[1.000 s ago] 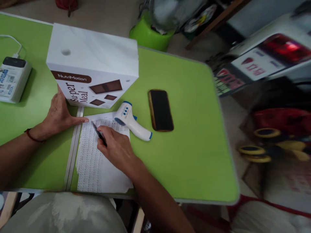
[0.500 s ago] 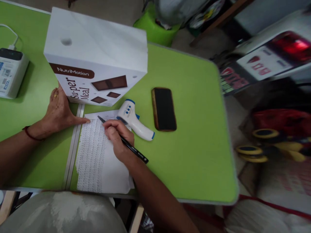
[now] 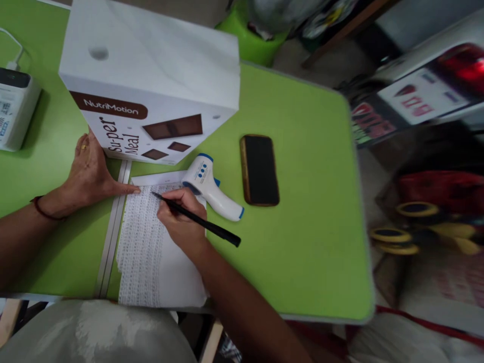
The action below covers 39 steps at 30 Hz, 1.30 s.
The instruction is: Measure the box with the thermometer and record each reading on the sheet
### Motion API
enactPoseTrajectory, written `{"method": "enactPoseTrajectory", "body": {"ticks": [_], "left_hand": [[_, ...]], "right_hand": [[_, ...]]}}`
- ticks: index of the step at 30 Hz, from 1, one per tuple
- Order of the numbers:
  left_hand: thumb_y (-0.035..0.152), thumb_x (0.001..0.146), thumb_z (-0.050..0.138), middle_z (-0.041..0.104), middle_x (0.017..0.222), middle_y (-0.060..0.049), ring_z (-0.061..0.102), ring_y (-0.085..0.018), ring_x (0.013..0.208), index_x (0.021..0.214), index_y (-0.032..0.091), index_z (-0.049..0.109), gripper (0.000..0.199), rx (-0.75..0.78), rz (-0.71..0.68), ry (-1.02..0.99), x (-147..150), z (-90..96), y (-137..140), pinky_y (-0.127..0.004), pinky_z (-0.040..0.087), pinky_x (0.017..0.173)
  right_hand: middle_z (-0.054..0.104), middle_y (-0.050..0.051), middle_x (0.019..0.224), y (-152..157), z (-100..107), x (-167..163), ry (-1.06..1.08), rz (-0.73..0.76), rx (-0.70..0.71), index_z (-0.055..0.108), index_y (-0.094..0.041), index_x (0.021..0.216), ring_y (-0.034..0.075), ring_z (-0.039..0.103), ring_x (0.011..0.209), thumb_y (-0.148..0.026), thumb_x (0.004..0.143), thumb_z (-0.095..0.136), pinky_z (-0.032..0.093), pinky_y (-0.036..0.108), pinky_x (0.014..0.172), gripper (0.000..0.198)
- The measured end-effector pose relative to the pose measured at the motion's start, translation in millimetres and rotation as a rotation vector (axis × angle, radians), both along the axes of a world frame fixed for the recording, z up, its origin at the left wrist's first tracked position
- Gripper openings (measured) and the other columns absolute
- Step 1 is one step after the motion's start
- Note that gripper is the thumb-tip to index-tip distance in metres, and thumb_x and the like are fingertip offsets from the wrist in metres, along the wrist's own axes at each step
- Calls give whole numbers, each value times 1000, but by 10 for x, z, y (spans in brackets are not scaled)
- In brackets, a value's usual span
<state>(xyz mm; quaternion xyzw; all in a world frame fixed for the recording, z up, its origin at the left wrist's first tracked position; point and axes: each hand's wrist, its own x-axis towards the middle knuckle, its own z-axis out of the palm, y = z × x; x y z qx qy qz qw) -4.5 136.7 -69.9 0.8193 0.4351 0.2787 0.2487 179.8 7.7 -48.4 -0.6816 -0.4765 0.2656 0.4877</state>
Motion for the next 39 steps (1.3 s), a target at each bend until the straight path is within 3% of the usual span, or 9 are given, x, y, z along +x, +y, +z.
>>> {"method": "enactPoseTrajectory", "body": {"ticks": [8, 15, 39], "left_hand": [[89, 37, 80, 30, 160, -27, 23, -53, 149, 154, 13, 26, 149, 11, -3, 5, 0, -19, 5, -68, 9, 123], [89, 40, 78, 36, 156, -27, 25, -52, 148, 152, 13, 30, 144, 6, -2, 0, 3, -7, -7, -68, 7, 124], [93, 38, 75, 36, 156, -28, 31, -53, 146, 156, 15, 21, 152, 83, 2, 51, -15, -47, 10, -69, 17, 121]], "right_hand": [[58, -5, 58, -4, 0, 12, -44, 61, 8, 58, -26, 69, 12, 53, 53, -22, 74, 62, 47, 28, 51, 7], [59, -5, 58, 3, -2, 6, -55, 83, 6, 58, -26, 69, 12, 53, 53, -23, 74, 61, 47, 29, 51, 6], [57, -7, 52, 20, -41, 0, -131, 74, 60, 57, -23, 65, 10, 51, 46, -21, 72, 58, 43, 24, 46, 7]]}}
